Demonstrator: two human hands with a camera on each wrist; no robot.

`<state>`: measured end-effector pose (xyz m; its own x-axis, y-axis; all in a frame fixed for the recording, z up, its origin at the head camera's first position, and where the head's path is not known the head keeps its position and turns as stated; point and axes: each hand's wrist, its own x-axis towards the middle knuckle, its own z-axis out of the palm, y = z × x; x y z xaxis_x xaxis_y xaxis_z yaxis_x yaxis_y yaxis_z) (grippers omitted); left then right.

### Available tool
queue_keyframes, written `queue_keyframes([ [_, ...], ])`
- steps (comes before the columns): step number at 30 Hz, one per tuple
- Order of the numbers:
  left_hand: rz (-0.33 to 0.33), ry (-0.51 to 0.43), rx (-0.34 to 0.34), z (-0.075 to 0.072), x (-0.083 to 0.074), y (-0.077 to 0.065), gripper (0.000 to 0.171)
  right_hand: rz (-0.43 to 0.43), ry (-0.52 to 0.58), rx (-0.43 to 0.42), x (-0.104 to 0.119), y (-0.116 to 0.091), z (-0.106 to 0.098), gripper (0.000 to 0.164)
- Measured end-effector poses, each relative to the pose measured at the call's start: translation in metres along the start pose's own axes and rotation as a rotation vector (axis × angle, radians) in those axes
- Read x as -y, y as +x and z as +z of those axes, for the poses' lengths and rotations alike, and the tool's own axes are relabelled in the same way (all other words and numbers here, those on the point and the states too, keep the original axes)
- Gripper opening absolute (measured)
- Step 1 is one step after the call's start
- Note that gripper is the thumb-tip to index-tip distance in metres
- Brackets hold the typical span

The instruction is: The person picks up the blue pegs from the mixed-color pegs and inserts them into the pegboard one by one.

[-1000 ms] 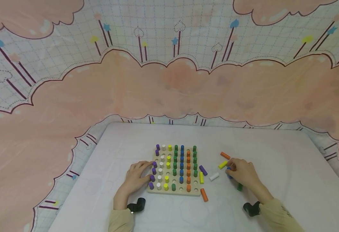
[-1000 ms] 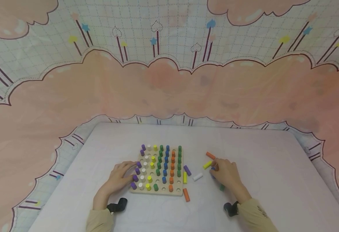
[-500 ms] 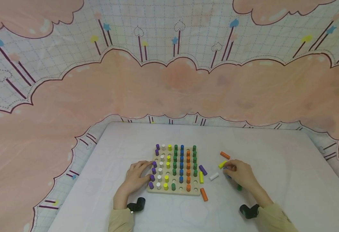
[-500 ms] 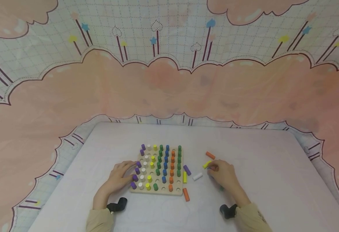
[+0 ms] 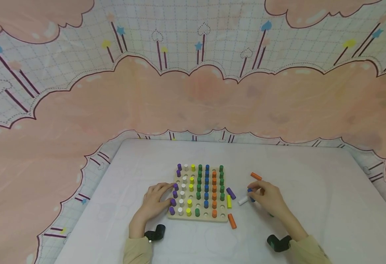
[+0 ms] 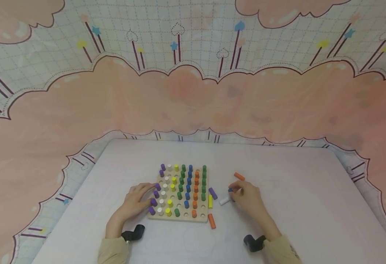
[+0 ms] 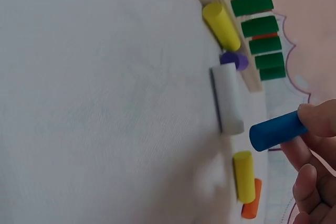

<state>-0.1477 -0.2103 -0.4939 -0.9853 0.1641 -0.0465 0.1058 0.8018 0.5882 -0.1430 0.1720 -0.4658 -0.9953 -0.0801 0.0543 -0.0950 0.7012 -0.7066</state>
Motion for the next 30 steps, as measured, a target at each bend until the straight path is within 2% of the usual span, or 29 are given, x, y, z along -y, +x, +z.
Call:
queue_keyframes([
  [11, 0.002, 0.007, -0.002, 0.0, 0.0, 0.0, 0.05, 0.039, 0.046, 0.031, 0.026, -0.002, 0.008, 0.021],
  [19, 0.003, 0.004, 0.002, 0.0, 0.0, 0.0, 0.051, 0.012, 0.061, 0.008, 0.042, -0.007, 0.017, 0.02],
  [30, -0.004, 0.004, 0.002, 0.0, 0.0, 0.001, 0.052, -0.037, 0.149, 0.04, 0.056, -0.014, 0.033, 0.02],
])
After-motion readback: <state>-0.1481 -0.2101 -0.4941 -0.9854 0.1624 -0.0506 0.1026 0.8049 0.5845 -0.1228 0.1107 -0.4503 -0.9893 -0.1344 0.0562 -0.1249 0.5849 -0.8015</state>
